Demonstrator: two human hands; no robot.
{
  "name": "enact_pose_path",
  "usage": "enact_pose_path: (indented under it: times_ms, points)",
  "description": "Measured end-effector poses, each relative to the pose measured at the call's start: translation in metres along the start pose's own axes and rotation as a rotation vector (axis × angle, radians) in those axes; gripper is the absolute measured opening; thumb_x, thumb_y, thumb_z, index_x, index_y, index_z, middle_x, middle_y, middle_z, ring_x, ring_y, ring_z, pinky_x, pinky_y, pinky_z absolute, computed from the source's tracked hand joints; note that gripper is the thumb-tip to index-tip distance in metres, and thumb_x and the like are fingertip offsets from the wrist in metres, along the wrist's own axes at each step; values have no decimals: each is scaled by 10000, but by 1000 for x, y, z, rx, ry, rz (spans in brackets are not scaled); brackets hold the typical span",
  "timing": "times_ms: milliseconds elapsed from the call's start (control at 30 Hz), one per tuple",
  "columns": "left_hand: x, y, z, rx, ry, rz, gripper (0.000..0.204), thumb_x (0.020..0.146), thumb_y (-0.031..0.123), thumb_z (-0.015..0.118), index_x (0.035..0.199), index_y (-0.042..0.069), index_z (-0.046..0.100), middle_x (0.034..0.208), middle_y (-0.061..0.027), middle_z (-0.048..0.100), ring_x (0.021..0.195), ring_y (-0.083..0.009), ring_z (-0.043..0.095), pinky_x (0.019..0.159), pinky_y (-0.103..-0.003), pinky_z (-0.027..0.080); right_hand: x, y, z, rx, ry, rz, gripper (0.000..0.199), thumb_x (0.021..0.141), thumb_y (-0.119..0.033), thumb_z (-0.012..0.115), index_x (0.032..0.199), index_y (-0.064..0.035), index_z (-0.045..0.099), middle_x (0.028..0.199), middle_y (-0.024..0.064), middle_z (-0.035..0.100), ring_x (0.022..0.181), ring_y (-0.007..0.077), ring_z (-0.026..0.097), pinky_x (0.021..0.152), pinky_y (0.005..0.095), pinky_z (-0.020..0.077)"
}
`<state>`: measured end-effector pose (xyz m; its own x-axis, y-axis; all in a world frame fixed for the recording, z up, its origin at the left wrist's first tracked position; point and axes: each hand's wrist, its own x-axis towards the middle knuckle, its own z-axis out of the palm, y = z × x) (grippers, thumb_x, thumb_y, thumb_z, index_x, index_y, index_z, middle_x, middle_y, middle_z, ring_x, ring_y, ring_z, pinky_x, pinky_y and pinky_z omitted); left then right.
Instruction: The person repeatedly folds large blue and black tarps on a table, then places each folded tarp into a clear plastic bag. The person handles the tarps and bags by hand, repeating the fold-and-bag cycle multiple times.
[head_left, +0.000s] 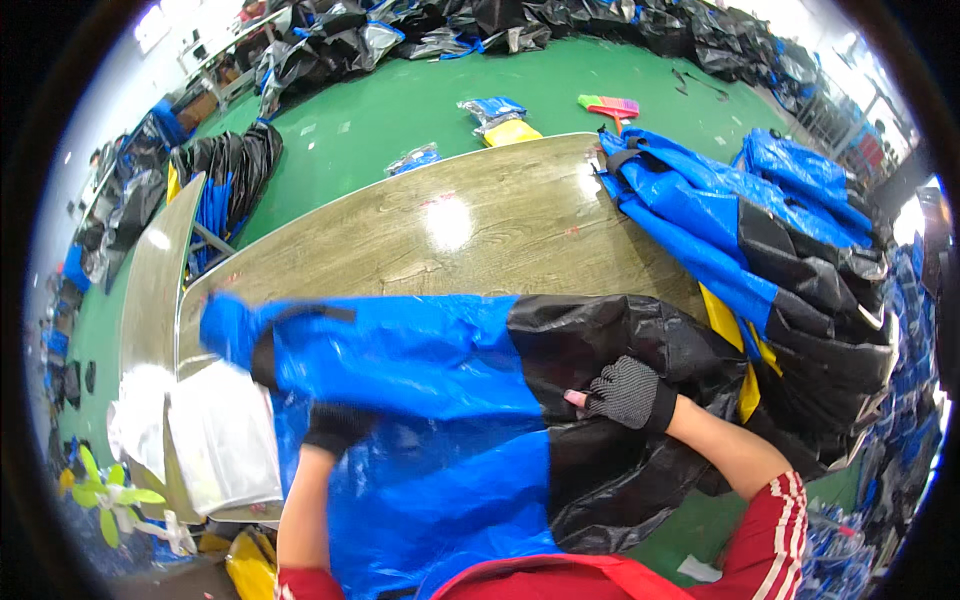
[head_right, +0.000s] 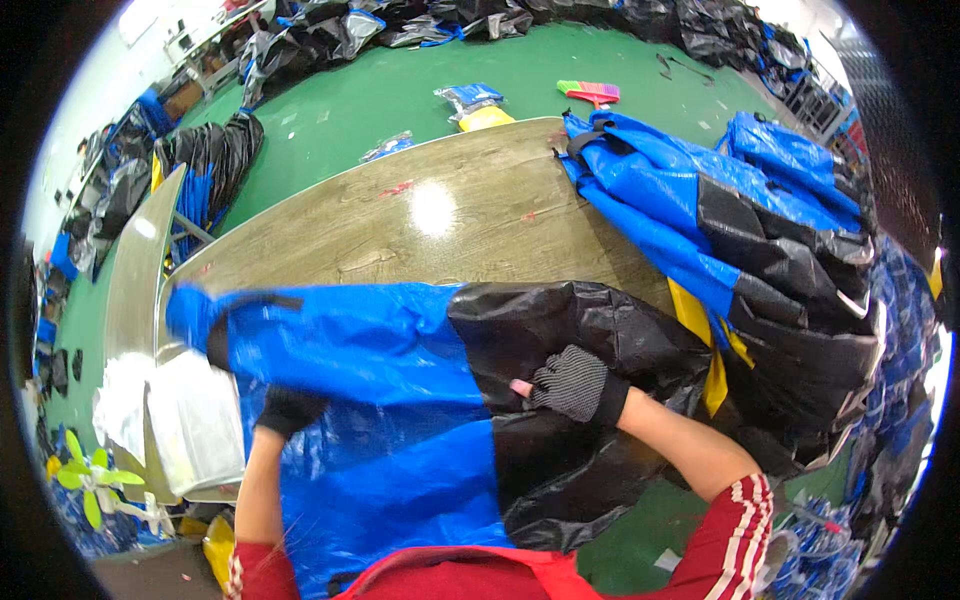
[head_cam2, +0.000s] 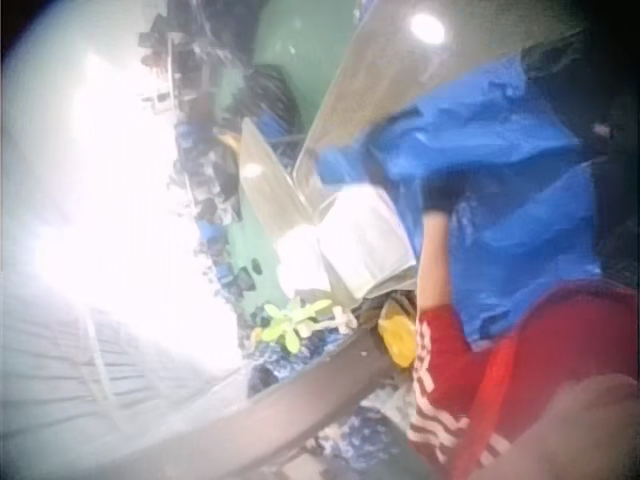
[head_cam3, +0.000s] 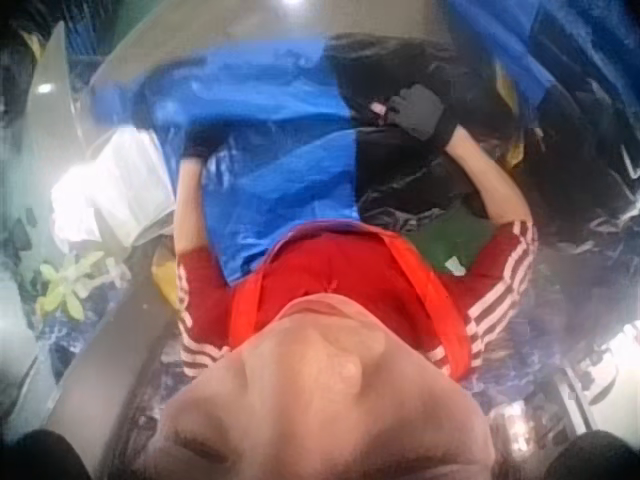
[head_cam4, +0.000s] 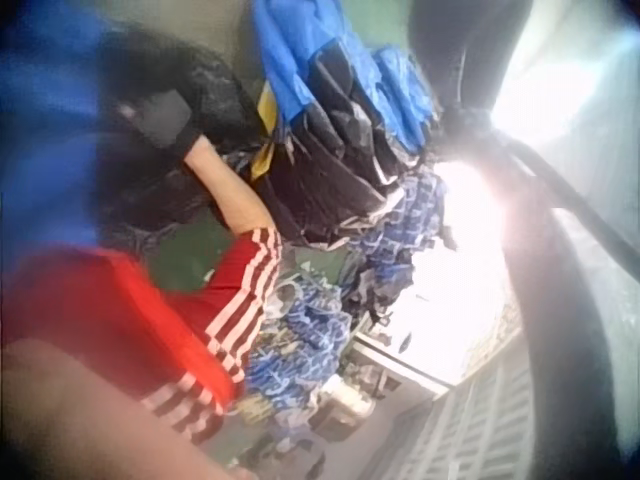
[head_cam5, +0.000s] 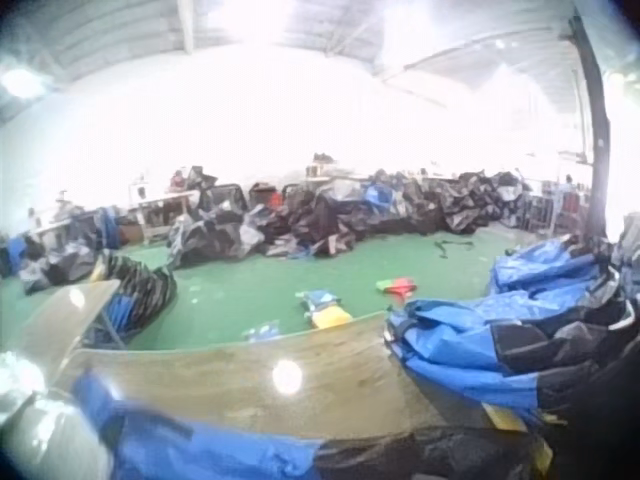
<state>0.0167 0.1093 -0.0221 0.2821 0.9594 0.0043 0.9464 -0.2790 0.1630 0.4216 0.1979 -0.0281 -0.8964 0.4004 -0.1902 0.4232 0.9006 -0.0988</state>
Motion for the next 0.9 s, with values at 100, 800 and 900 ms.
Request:
enact_pose_path:
  times_ms: [100, 800, 900]
  points:
    - [-16, 27, -77, -438, -208, 275, 464, 829, 383, 663, 1210, 120, 635, 1175, -158, 644, 1131, -327, 586, 1006, -434, 415, -3, 7, 20, -90, 53, -38, 226, 913, -292, 511, 1065, -241, 670, 785, 77, 641, 735, 276, 627, 608, 409, 459]
    - [-2, -15, 33, -383, 145, -146, 602, 916, 379, 545, 1416, 69, 419, 1476, -221, 362, 1386, -410, 298, 1156, -513, 175, -10, 87, -4, 50, 412, 761, 725, 652, -622, 723, 1124, -79, 630, 1156, 230, 615, 1079, 418, 579, 931, 460, 458]
    - [28, 40, 45, -275, 175, 226, 653, 875, 355, 600, 1433, 77, 402, 1502, -251, 300, 1412, -422, 241, 1162, -522, 141, 30, 89, -33, 313, 135, 779, 746, 667, -572, 746, 1190, -70, 568, 1105, 237, 635, 1057, 411, 591, 945, 440, 443]
